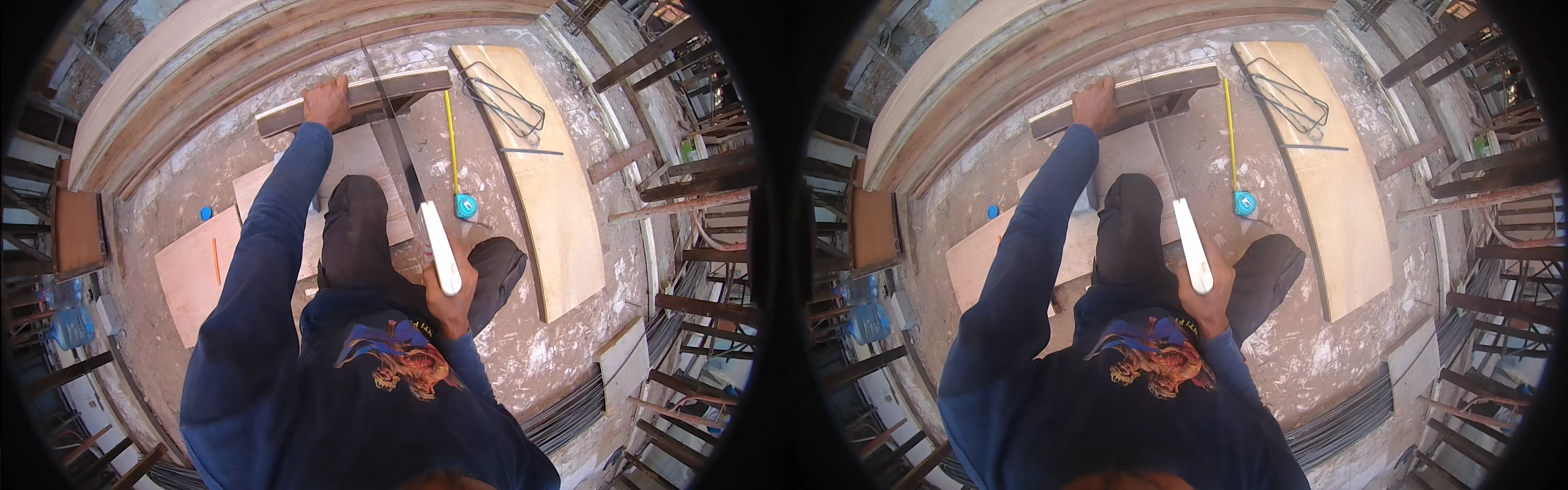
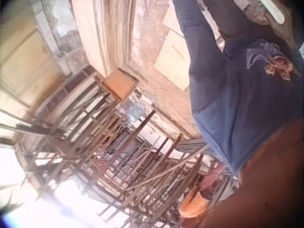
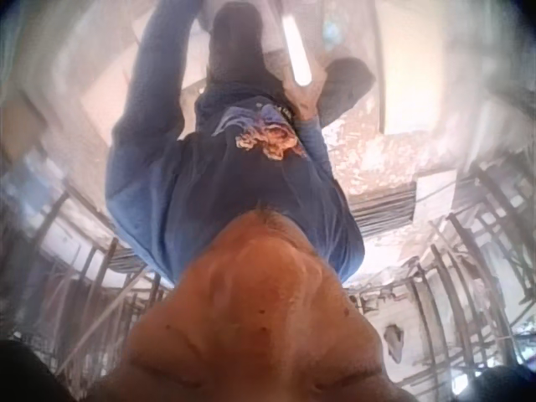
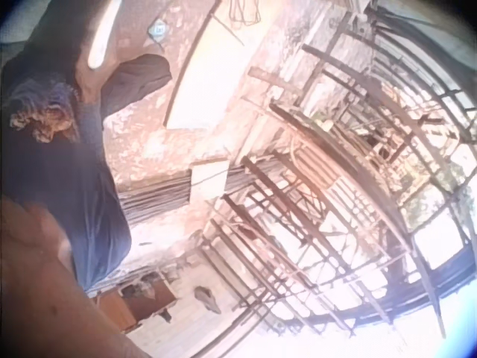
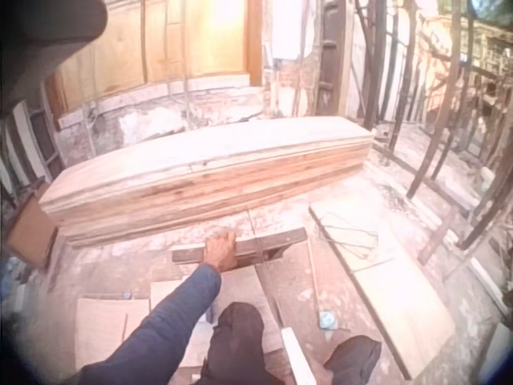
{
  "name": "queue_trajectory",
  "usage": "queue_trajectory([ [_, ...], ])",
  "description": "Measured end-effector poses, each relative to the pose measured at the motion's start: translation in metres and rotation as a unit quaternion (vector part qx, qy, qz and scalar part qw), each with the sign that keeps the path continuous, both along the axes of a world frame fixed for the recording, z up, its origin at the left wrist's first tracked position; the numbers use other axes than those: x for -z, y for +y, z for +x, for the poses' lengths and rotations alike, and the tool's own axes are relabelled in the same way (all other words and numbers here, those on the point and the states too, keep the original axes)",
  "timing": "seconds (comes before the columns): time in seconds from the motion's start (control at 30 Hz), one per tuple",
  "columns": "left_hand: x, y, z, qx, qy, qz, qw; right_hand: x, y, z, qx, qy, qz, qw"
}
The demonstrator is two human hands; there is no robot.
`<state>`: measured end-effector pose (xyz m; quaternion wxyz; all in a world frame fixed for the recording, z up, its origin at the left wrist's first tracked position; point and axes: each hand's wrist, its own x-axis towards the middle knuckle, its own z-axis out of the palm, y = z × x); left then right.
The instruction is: The person saws a wooden board with a hand saw and then uses a tape measure and a pencil to mark measurements on several wooden boards.
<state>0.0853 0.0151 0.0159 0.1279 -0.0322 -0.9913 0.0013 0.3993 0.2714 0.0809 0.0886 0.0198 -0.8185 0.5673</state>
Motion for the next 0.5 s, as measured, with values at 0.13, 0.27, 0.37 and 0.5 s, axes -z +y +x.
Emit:
queue_trajectory([
  [0.13,0.010,0.004,0.010,-0.007,-0.040,-0.006,0.999,-0.008,0.014,0.027,0.008,0.059,-0.040,0.997],
  [0.27,0.036,0.012,0.055,0.013,-0.044,-0.026,0.999,0.024,-0.007,-0.041,0.005,0.015,-0.033,0.999],
  [0.37,0.035,0.003,0.051,0.032,-0.028,-0.019,0.999,0.046,-0.019,-0.043,0.008,0.050,-0.051,0.997],
  [0.5,0.026,-0.006,0.030,0.004,-0.060,-0.017,0.998,0.048,-0.005,0.004,-0.027,0.032,-0.063,0.997],
])
